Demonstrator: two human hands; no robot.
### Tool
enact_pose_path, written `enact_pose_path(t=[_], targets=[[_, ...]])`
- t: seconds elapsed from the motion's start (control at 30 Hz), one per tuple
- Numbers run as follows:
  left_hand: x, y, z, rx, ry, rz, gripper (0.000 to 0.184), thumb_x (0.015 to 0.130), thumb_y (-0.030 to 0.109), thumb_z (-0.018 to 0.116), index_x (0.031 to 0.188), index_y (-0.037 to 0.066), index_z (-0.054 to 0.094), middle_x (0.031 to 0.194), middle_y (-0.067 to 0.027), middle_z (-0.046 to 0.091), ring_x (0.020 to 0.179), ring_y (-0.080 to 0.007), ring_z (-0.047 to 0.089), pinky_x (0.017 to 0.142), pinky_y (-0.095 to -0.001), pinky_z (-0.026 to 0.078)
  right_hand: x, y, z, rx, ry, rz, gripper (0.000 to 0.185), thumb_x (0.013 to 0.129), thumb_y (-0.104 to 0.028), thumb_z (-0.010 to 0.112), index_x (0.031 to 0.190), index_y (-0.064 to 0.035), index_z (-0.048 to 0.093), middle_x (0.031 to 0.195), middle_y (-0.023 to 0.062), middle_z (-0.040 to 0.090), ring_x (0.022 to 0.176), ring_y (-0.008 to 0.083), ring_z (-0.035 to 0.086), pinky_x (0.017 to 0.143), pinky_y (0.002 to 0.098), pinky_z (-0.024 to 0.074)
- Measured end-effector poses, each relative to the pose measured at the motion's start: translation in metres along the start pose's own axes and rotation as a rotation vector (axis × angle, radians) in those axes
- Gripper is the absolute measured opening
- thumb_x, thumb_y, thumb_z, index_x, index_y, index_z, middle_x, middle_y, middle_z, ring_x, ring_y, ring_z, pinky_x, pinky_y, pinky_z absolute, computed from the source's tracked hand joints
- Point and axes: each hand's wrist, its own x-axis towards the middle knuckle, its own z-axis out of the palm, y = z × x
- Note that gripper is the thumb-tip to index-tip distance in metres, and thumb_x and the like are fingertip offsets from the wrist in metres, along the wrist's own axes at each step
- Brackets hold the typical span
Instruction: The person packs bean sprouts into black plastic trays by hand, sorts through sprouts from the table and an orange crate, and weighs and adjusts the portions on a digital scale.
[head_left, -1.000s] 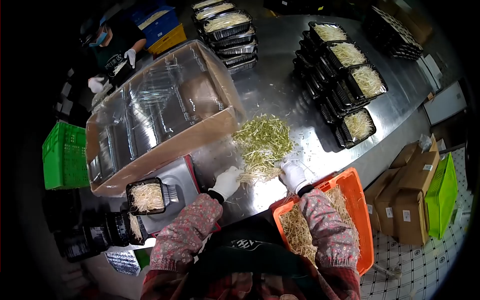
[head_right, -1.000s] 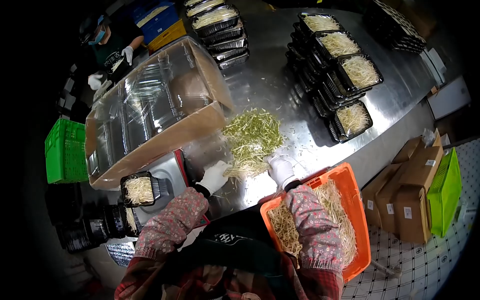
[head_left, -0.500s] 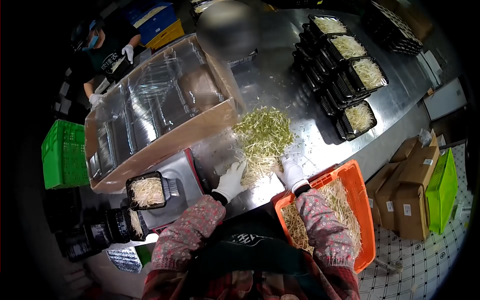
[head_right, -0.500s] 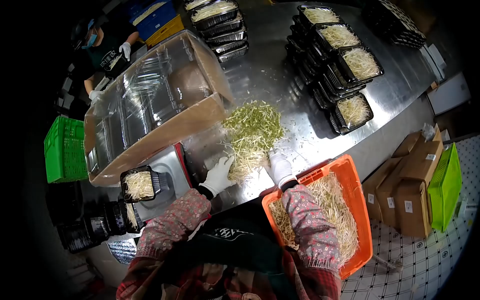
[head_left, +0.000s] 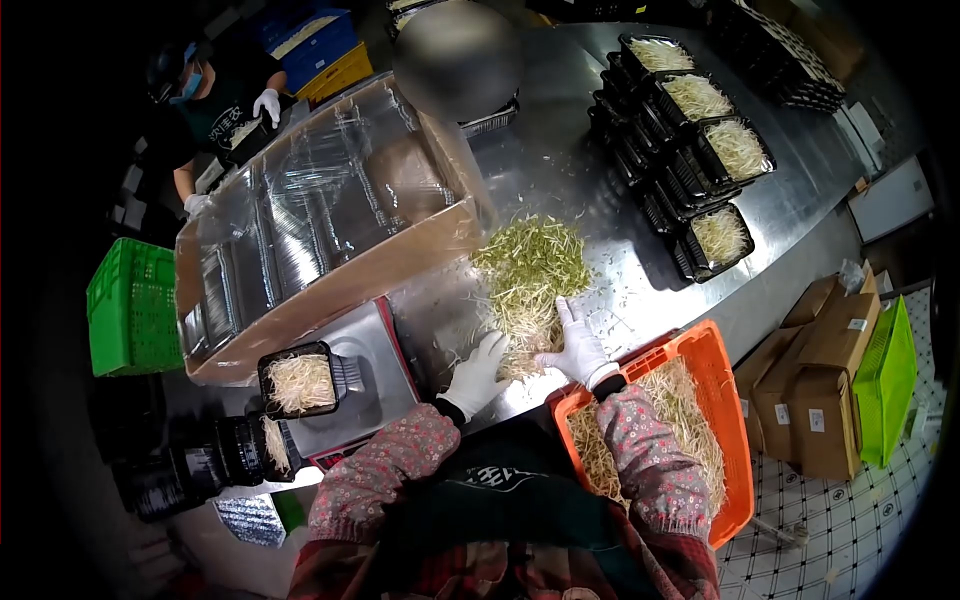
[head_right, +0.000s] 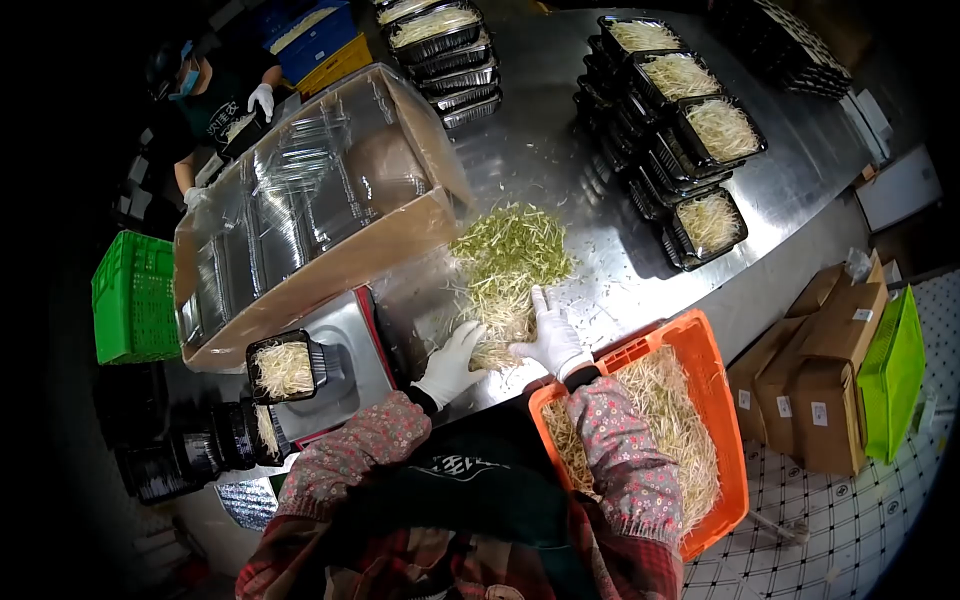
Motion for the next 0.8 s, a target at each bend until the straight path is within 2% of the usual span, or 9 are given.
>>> enact_pose_path(t=[0.07,0.17,0.27,0.33,0.4,0.47,0.57,0.73,0.8], targets=[[0.009,0.021,-0.016,0.163,-0.129,-0.153,0.089,0.073,0.024,0.082,0.151,0.014,0.040,0.154,-0.0140,0.039,0.110,-0.0343,0.061,0.079,-0.0406,0.058,-0.013,-0.013,0.002,-0.125,-0.106,0.078,0.144,0.055,-0.040,0.097,0.161,-0.0047,0.006,0.161,0.0374,0.008,0.146,0.0544,0.025,0.119,0.0505,0.0317],[0.047,0.027,-0.021,0.205,-0.191,-0.063,0.098,0.072,0.020,0.081,0.157,0.016,0.033,0.159,-0.0152,0.034,0.105,-0.0359,0.063,0.074,-0.0417,0.059,-0.007,-0.013,0.028,-0.370,-0.124,0.015,0.143,0.053,-0.035,0.098,0.162,-0.0141,0.007,0.164,0.0278,0.011,0.137,0.0592,0.035,0.106,0.0524,0.0484],[0.076,-0.019,0.019,0.072,0.114,0.166,0.077,0.079,0.021,0.071,0.151,0.017,0.045,0.144,-0.0150,0.052,0.097,-0.0331,0.067,0.078,-0.0415,0.057,0.017,0.004,0.031,-0.214,0.016,0.049,0.119,0.065,-0.026,0.090,0.158,-0.0043,0.019,0.151,0.0315,0.036,0.128,0.0472,0.051,0.104,0.0469,0.0483],[0.086,-0.026,0.014,0.055,0.020,0.078,0.055,0.081,0.021,0.070,0.135,0.015,0.059,0.125,-0.0134,0.062,0.095,-0.0319,0.068,0.080,-0.0410,0.056,0.027,0.022,0.022,-0.187,0.075,-0.060,0.053,0.079,-0.019,0.076,0.128,-0.0036,0.063,0.111,0.0226,0.068,0.101,0.0393,0.067,0.089,0.0452,0.0531],[0.083,-0.020,-0.002,-0.007,0.031,0.036,0.036,0.083,0.020,0.068,0.118,0.013,0.068,0.107,-0.0112,0.067,0.093,-0.0318,0.068,0.079,-0.0412,0.056,0.021,0.037,0.012,-0.126,0.118,-0.062,0.024,0.081,-0.021,0.070,0.099,-0.0040,0.070,0.091,0.0212,0.069,0.090,0.0388,0.068,0.080,0.0472,0.0546],[0.070,-0.014,-0.026,-0.025,0.069,0.001,0.018,0.085,0.018,0.066,0.101,0.015,0.073,0.092,-0.0078,0.068,0.087,-0.0325,0.068,0.077,-0.0425,0.055,0.012,0.048,-0.006,-0.033,0.118,-0.003,0.025,0.081,-0.023,0.072,0.097,-0.0043,0.071,0.090,0.0205,0.070,0.089,0.0383,0.068,0.081,0.0466,0.0546],[0.047,-0.038,-0.037,0.118,-0.102,-0.108,0.019,0.087,0.022,0.068,0.105,0.016,0.072,0.097,-0.0089,0.067,0.090,-0.0338,0.067,0.078,-0.0439,0.055,-0.002,0.060,-0.019,-0.123,0.178,-0.079,0.031,0.079,-0.019,0.077,0.106,-0.0044,0.070,0.104,0.0206,0.070,0.094,0.0368,0.068,0.086,0.0452,0.0542],[0.025,-0.046,-0.017,0.067,0.039,-0.090,0.027,0.083,0.018,0.069,0.109,0.012,0.069,0.103,-0.0111,0.065,0.096,-0.0358,0.065,0.085,-0.0438,0.053,0.009,0.083,0.004,-0.092,0.161,-0.006,0.040,0.077,-0.023,0.082,0.106,-0.0009,0.066,0.103,0.0214,0.068,0.097,0.0389,0.066,0.085,0.0431,0.0532],[0.025,-0.061,-0.011,0.191,-0.221,-0.123,0.031,0.081,0.017,0.071,0.112,0.013,0.069,0.101,-0.0087,0.065,0.097,-0.0340,0.066,0.086,-0.0423,0.054,0.006,0.075,-0.011,-0.109,0.051,0.136,0.025,0.081,-0.022,0.075,0.095,-0.0022,0.069,0.091,0.0196,0.069,0.088,0.0385,0.067,0.082,0.0448,0.0543]])
